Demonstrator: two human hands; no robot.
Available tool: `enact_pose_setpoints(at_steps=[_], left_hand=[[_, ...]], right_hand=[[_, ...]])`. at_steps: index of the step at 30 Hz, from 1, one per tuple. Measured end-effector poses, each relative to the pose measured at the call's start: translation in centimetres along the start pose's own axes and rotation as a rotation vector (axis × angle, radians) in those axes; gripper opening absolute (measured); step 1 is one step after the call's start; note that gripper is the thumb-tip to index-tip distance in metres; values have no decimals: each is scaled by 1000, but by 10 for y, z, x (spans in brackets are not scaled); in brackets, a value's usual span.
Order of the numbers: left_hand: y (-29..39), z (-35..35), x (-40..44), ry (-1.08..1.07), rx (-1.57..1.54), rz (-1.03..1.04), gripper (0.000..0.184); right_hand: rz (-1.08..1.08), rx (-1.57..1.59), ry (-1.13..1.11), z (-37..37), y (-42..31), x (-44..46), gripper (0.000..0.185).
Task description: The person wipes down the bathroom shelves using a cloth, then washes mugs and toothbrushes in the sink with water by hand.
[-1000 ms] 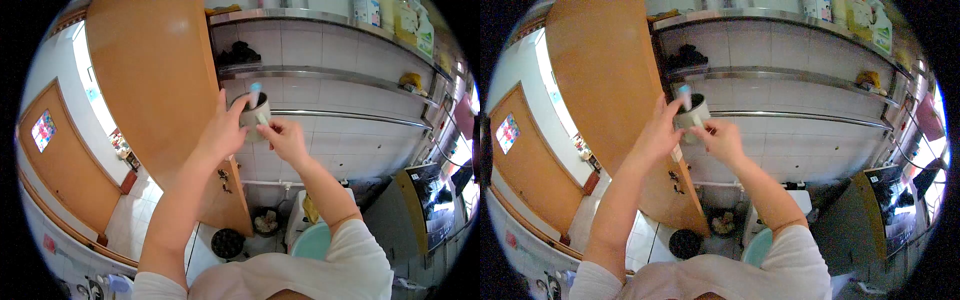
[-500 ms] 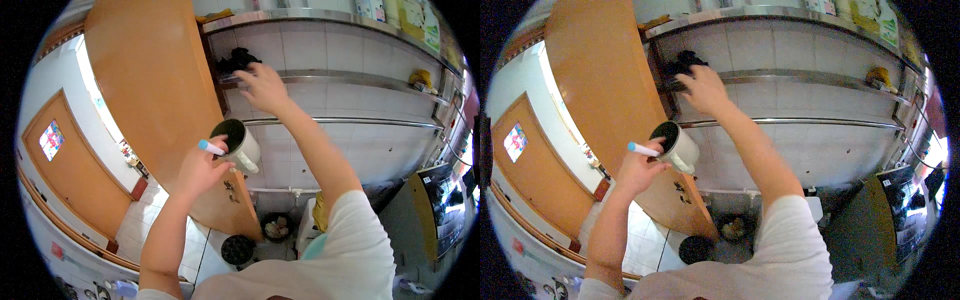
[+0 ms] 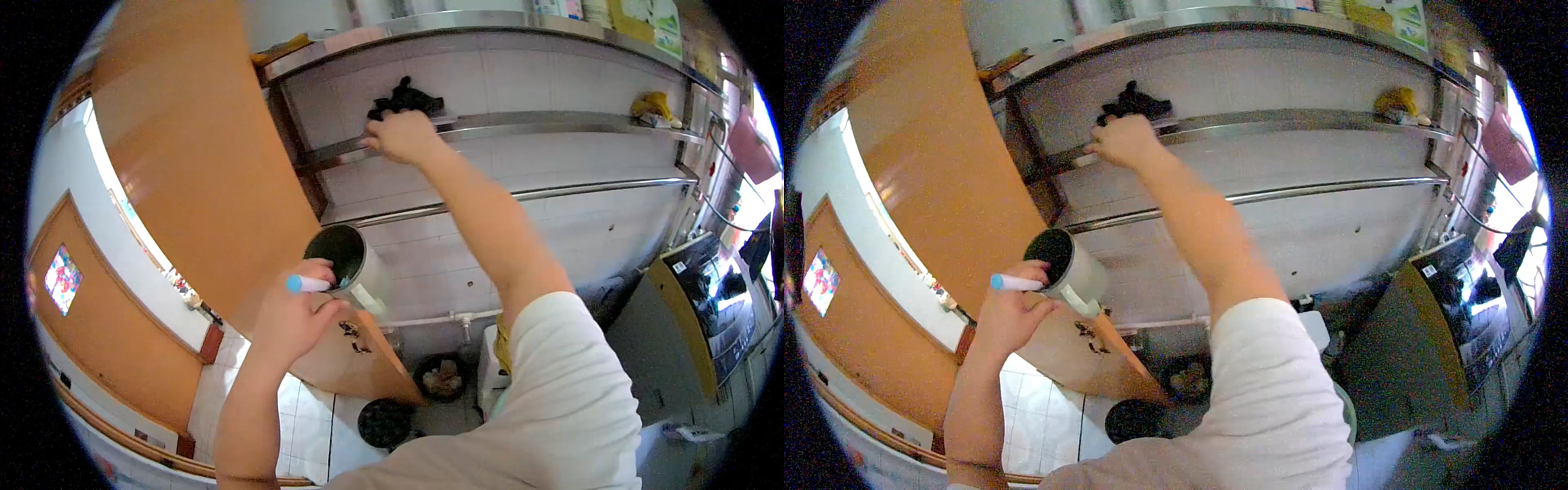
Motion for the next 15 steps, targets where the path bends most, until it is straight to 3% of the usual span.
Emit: enact_pose_setpoints(at_steps=[5, 8, 11, 15], left_hand=[[17, 15, 37, 7, -116, 49, 34], [26, 26, 61, 9, -129, 139, 36], [39, 26, 91, -87, -185, -1, 40], [39, 20, 137, 3, -194, 75, 40]], right_hand=[[-74, -105, 153, -19, 97, -52, 41], [11, -106, 122, -42, 144, -87, 40], [40, -205, 120, -50, 203, -123, 40], [46, -235, 59, -75, 236, -149, 41]])
Point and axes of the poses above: each hand's wrist, its own x-axis towards the middle knuckle, its own z-axis out of the palm, y = z × x, the point moved 2 cm from there along x, towards the middle knuckle, and after that the axes turned 4 degrees about x, right-handed, at the moved point
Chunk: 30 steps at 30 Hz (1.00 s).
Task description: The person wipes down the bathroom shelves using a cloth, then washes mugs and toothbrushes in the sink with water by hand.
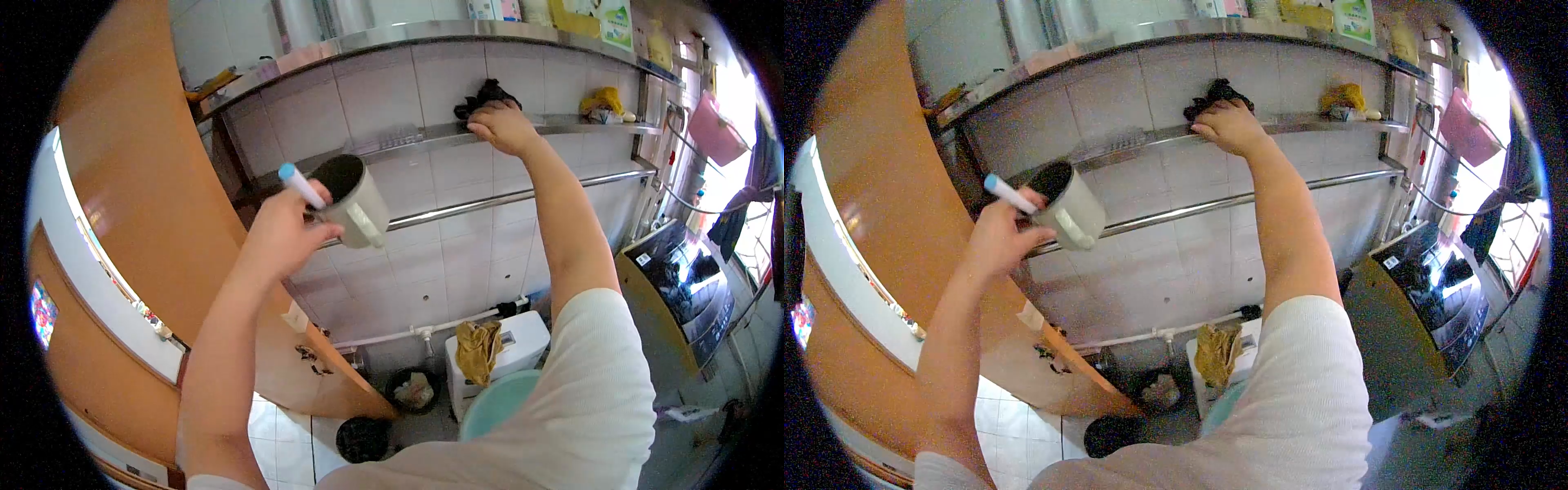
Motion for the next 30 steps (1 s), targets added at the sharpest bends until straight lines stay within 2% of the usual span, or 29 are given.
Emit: enact_pose_setpoints(at_steps=[3, 4, 6, 8, 9, 13, 15, 16, 18, 21, 24, 27, 30], left_hand=[[6, -9, 25, -9, 41, -140, 40], [5, -10, 30, 7, 54, -128, 41], [0, -12, 35, 28, 81, -114, 42], [2, -13, 33, 5, 37, -141, 43], [4, -14, 30, 12, 57, -136, 43], [7, -12, 19, 3, 111, -114, 43], [9, -12, 11, -13, 133, -114, 42], [10, -11, 9, -22, 140, -111, 42], [14, -11, 3, -55, 153, -101, 39], [8, -9, -4, -45, 173, -40, 36], [8, -10, -6, -40, 174, -38, 35], [4, -7, -6, -9, 155, -4, 35], [5, -5, -4, -6, 142, 10, 35]], right_hand=[[46, 80, -24, -4, 13, -1, 42], [73, 109, -27, -6, 16, -4, 43], [43, 33, 96, -7, 16, -10, 47], [-6, -99, 278, -17, -11, -14, 50], [10, -43, 332, -20, -32, -9, 57], [-286, 112, 399, 3, -131, 45, 58], [-157, 169, 389, 31, -157, 63, 49], [-100, 224, 255, 29, -159, 66, 45], [14, 334, -18, 25, -160, 67, 38], [-51, 428, 117, 13, -147, 50, 29], [-163, 190, 171, 14, -125, 39, 27], [-277, 135, 445, -8, -99, 8, 26], [-218, 141, 543, -46, -70, -26, 28]])
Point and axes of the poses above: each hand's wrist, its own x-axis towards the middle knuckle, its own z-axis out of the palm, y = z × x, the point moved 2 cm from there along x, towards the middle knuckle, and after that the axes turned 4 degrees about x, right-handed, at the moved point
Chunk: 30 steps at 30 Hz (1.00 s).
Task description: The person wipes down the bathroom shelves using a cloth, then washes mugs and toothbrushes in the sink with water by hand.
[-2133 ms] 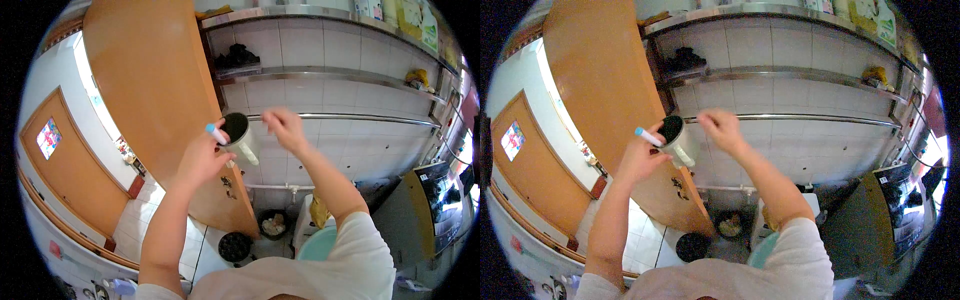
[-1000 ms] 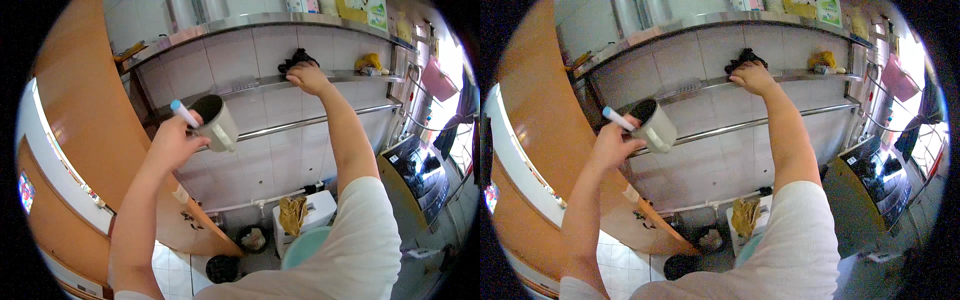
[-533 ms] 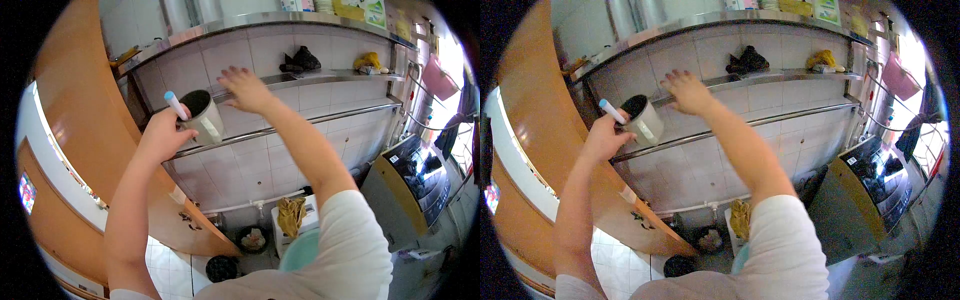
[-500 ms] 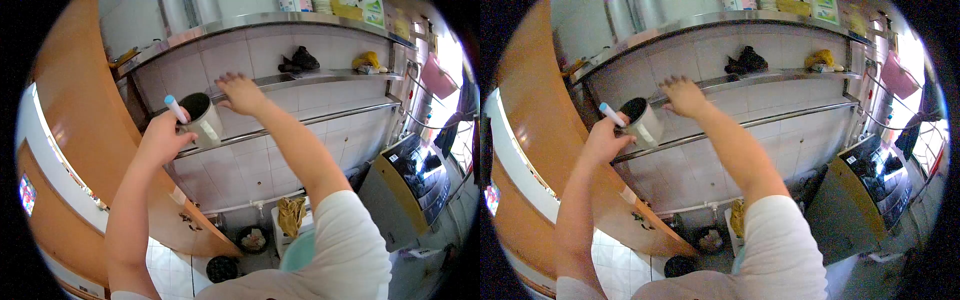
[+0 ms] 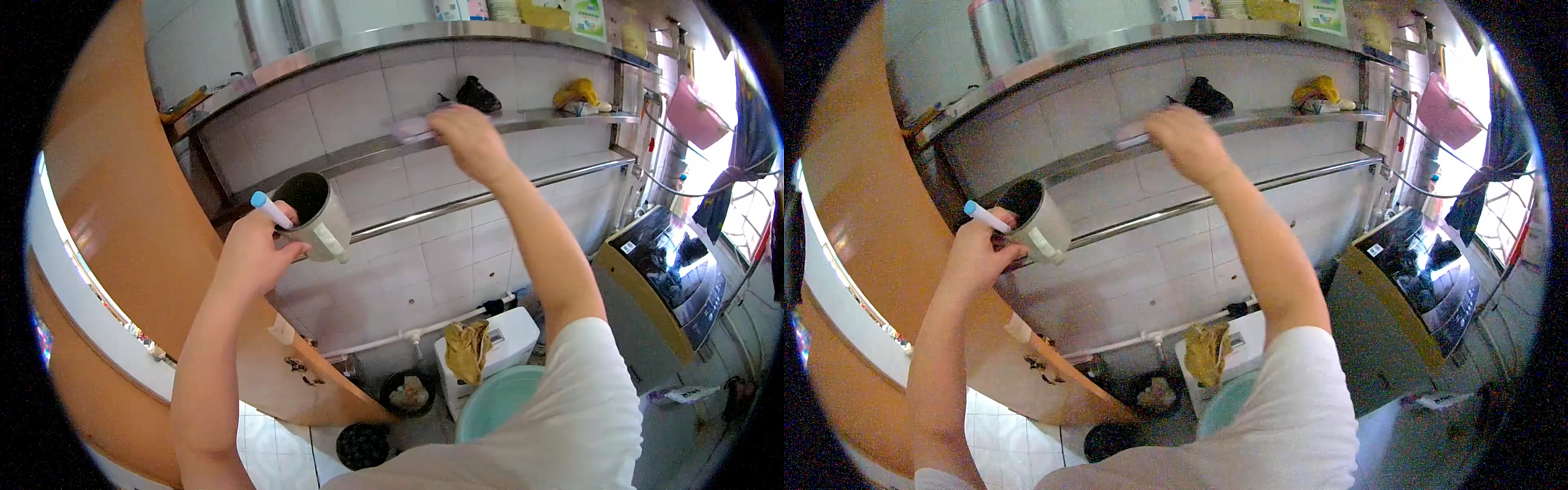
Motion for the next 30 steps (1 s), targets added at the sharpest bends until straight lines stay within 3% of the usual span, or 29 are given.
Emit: enact_pose_setpoints(at_steps=[4, 8, 11, 20, 26, 30], left_hand=[[6, 2, 4, -6, -11, 29, 34], [13, 8, 13, 17, -9, 45, 33], [11, 14, 20, 19, -18, 91, 42], [14, 10, 32, 8, 12, 93, 40], [4, 10, 53, -3, 25, 16, 40], [-6, 3, 82, 62, 158, 68, 40]], right_hand=[[105, -108, -81, -31, 47, -39, 26], [219, -124, -162, -19, 73, -48, 27], [240, -141, -241, 1, 98, -50, 30], [332, -291, -399, -6, 85, -38, 42], [307, -333, -166, -3, 70, -49, 55], [248, -274, -2, -10, 24, -26, 53]])
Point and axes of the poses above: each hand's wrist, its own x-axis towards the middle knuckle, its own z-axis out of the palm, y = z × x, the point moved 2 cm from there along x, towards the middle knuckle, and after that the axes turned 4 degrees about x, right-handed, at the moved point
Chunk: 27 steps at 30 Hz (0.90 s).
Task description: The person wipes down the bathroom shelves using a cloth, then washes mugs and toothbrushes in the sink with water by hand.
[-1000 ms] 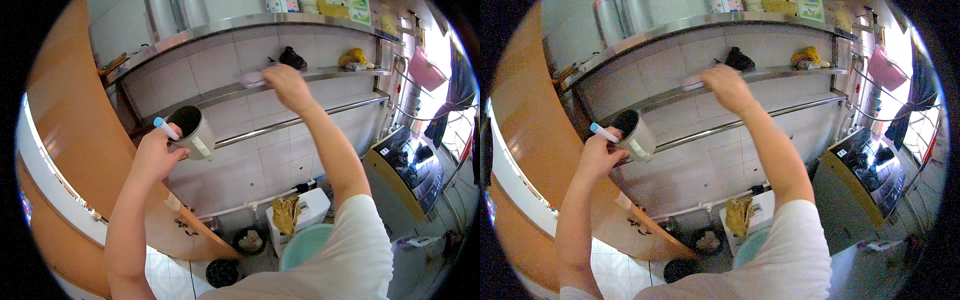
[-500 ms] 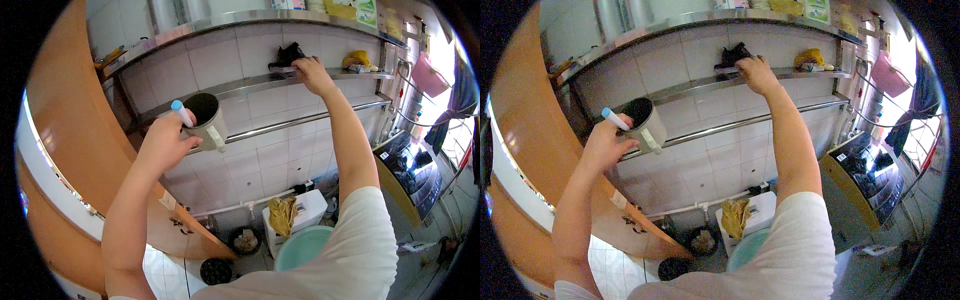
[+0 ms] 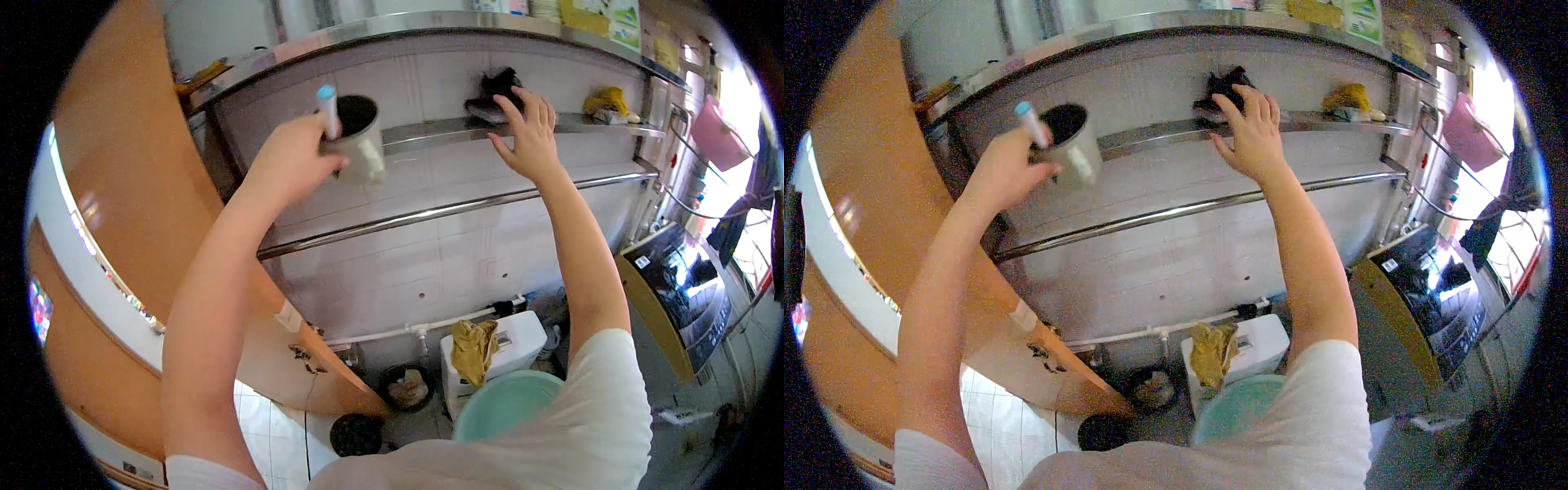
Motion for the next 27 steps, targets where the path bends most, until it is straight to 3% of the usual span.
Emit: enact_pose_setpoints(at_steps=[3, 9, 12, 16, 22, 25, 27], left_hand=[[-3, -3, 36, -47, 18, -35, 40], [-43, 30, 92, -179, 50, -23, 52], [-52, 39, 99, -168, 101, -86, 59], [-64, 51, 99, -167, 127, -81, 73], [-48, 41, 41, 37, 83, -128, 69], [-36, 35, -14, 117, 38, 91, 58], [-28, 24, -60, 63, 23, 117, 57]], right_hand=[[-93, 183, 1, 5, -42, 9, 42], [333, 886, -96, 67, -124, 36, 39], [507, 888, -152, 82, -140, 52, 36], [521, 762, -160, 105, -145, 62, 33], [572, 669, -155, 113, -145, 64, 34], [615, 726, -91, 109, -149, 60, 38], [596, 769, 31, 98, -159, 53, 36]])
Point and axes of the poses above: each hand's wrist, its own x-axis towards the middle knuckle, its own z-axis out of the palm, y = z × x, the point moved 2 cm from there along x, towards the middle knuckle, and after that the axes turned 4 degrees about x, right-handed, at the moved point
